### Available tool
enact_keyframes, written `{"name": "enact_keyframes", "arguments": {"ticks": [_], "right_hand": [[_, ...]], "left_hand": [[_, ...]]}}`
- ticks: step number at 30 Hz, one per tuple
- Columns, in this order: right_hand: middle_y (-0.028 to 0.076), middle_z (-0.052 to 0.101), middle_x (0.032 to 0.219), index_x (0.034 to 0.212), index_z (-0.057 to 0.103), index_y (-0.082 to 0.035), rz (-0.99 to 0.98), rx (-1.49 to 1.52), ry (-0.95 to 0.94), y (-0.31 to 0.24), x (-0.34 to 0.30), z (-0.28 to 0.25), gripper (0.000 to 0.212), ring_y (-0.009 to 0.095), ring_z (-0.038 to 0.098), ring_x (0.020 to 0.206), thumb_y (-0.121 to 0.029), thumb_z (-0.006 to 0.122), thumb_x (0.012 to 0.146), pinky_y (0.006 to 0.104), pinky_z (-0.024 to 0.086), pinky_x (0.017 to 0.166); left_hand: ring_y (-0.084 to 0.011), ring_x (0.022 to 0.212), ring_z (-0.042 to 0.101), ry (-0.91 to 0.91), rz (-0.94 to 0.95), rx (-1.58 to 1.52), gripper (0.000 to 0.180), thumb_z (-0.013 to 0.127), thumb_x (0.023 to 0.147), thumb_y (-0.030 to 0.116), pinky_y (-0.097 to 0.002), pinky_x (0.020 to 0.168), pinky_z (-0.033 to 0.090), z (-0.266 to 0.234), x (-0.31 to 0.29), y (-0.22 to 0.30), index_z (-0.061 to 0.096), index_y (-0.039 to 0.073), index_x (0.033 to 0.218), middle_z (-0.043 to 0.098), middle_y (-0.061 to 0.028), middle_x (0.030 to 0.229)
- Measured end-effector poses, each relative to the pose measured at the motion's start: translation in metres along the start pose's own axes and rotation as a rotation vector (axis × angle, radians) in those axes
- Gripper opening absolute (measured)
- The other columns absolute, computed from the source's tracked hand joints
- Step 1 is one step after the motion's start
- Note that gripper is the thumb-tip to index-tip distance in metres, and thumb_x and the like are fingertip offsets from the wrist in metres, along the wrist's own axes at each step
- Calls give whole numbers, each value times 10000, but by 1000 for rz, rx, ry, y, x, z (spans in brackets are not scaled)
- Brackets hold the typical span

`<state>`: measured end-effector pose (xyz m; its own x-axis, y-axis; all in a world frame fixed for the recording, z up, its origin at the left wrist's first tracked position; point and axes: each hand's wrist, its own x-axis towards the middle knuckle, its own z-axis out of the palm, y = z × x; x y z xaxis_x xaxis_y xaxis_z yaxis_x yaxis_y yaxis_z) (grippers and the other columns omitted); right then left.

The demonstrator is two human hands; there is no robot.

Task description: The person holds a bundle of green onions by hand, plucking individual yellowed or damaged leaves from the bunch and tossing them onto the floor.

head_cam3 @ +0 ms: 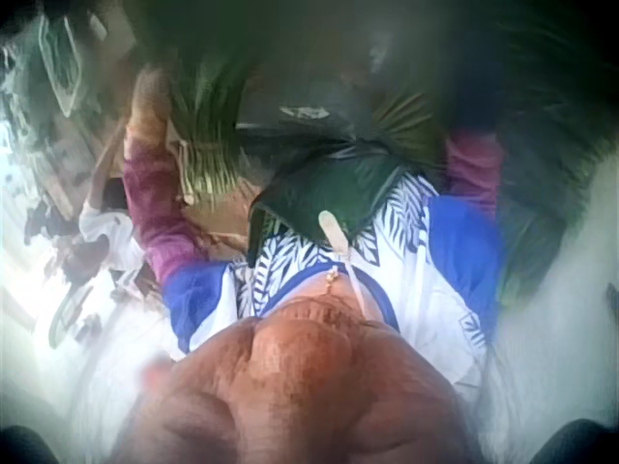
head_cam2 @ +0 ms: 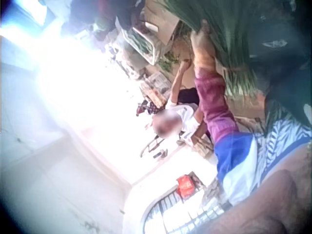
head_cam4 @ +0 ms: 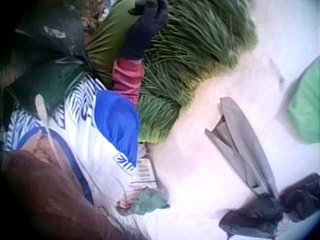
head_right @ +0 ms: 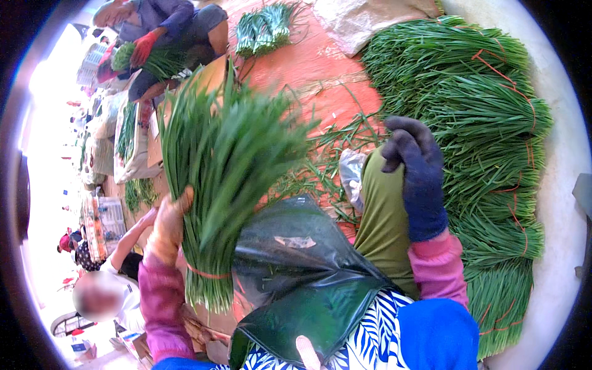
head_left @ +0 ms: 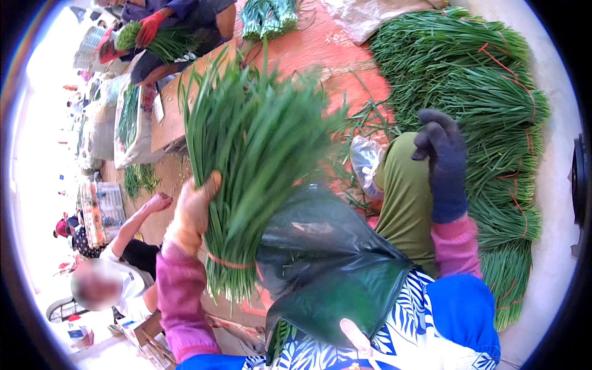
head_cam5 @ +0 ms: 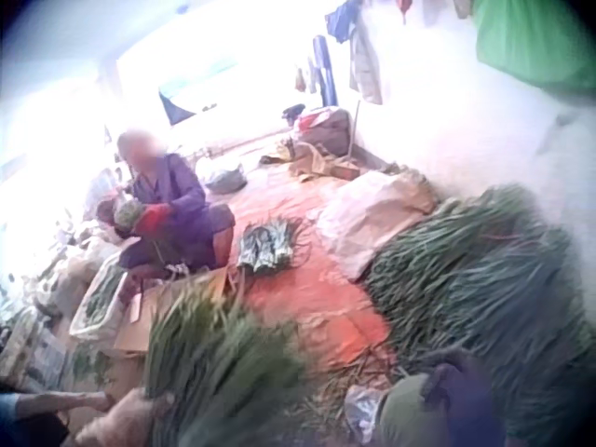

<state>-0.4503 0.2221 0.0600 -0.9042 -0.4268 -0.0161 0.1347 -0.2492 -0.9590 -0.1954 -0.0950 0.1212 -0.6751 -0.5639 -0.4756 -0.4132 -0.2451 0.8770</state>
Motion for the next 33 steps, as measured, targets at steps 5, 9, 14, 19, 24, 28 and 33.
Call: {"name": "enact_keyframes", "arguments": {"ticks": [5, 9, 14, 19, 24, 28, 33], "right_hand": [[23, 583, 715, 1087, 554, -17, 67, -78, 195, 2, -12, -70, 241, 73, 521, 571, -197, 523, 931, 204, 443, 544], [18, 586, 729, 1093, 557, -53, 139, -155, 248, 13, -36, -120, 218, 77, 536, 569, -178, 535, 915, 213, 454, 528], [21, 607, 796, 1107, 556, -67, 390, -236, 246, 67, -102, -167, 233, 99, 576, 649, -157, 551, 892, 253, 484, 550], [90, 634, 848, 1165, 540, -85, 411, -960, 15, 70, -166, -207, 381, 244, 619, 689, -209, 617, 812, 362, 503, 606], [178, 318, 1422, 1416, 307, -156, 76, -1907, -216, 87, -165, -342, 759, 361, 259, 1344, -136, 560, 700, 615, 171, 1046], [160, 221, 1492, 1460, 196, -153, 622, -2082, -481, 46, -153, -392, 924, 337, 210, 1379, -261, 676, 678, 668, 83, 1047], [167, 403, 1343, 1390, 315, -127, 445, -2165, -683, 74, -139, -420, 895, 354, 367, 1258, -237, 718, 599, 642, 184, 1026]], "left_hand": [[-204, 933, 591, 28, 49, 252, 564, 632, 846, 405, -355, 800, 487, 28, 145, 59, 527, 0, 1225, 609, -92, 1099], [-261, 1136, 458, 329, 40, 745, 894, 591, 729, 691, -455, 816, 432, 58, 203, 85, 362, 145, 1399, 439, -119, 1341], [-107, 698, 505, 124, 122, 346, 549, 632, 835, 463, -261, 529, 378, 51, 240, -21, 428, 138, 1229, 524, -4, 857], [-47, 573, 472, -489, -8, 47, 294, 626, 886, 293, -169, 449, 316, 78, 175, -108, 503, 115, 1085, 541, 25, 784], [-74, 685, 506, 26, -124, 37, 541, 685, 826, 111, -170, 518, 384, 146, 67, -108, 423, 14, 1290, 583, -70, 936], [-172, 943, 615, 59, -26, 176, 461, 624, 867, 153, -264, 753, 485, 138, 35, -98, 486, 48, 1294, 620, -96, 1114], [-142, 903, 602, 60, 70, -28, 461, 657, 845, 115, -240, 777, 460, 130, -7, -107, 502, 34, 1272, 635, -85, 1080]]}}
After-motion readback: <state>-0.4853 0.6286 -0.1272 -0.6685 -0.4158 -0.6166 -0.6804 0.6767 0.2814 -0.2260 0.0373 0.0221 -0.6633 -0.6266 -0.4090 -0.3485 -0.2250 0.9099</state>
